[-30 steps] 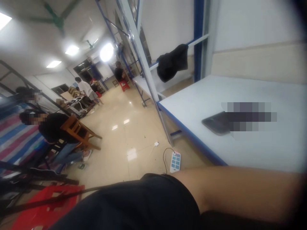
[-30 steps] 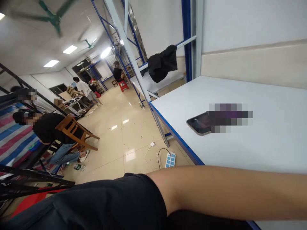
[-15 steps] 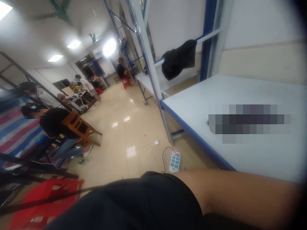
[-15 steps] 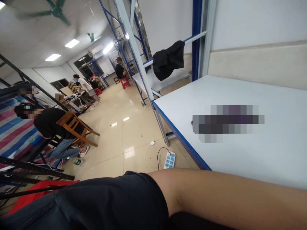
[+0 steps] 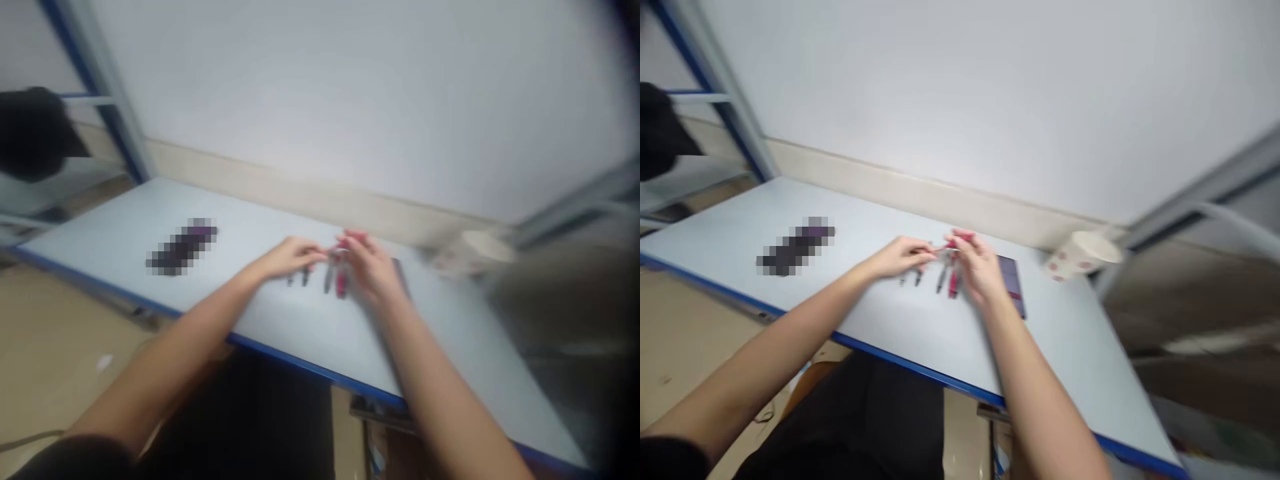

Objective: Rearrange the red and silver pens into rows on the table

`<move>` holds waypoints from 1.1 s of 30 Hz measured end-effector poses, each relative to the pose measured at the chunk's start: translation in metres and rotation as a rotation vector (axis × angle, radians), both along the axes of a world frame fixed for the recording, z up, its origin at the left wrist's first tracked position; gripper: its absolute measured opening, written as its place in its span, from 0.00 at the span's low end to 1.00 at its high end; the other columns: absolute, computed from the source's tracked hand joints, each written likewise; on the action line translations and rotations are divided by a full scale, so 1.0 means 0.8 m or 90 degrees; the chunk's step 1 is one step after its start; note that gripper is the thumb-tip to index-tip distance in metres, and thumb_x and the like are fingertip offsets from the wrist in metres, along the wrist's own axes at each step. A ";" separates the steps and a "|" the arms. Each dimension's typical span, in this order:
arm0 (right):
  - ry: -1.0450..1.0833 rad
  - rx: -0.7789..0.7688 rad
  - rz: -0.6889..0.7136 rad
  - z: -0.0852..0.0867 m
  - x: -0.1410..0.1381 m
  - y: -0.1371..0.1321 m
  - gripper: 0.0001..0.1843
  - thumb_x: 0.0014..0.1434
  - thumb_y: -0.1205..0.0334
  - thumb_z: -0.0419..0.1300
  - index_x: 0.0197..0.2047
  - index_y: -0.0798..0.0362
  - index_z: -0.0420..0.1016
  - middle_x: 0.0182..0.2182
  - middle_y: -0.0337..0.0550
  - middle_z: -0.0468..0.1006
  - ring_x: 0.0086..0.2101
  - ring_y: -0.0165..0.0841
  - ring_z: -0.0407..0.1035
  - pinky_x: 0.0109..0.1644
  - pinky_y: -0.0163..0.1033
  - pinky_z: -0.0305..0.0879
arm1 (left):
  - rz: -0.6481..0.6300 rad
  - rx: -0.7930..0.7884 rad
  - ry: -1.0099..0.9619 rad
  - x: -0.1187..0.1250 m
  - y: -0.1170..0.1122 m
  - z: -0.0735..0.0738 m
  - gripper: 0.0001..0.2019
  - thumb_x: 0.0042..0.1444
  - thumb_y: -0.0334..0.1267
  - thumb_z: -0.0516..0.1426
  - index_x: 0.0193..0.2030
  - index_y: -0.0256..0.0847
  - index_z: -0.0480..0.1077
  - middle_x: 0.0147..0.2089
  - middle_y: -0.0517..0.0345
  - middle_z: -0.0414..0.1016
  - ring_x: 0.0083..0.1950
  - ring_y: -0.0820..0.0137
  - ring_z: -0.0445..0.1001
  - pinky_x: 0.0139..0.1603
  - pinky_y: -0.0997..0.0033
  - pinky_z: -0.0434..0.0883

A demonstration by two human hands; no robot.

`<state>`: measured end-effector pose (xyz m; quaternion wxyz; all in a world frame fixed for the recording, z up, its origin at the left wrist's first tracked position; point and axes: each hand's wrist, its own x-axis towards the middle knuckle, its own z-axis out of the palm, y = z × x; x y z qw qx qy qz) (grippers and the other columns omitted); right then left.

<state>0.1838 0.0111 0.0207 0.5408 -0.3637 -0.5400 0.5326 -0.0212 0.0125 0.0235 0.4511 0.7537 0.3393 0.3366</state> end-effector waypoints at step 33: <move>0.039 0.065 -0.236 0.004 0.039 0.020 0.21 0.49 0.47 0.74 0.41 0.48 0.75 0.37 0.40 0.78 0.41 0.35 0.76 0.43 0.40 0.71 | 0.101 0.012 0.101 -0.006 0.001 -0.009 0.21 0.64 0.57 0.57 0.42 0.39 0.77 0.37 0.50 0.81 0.42 0.59 0.80 0.44 0.60 0.74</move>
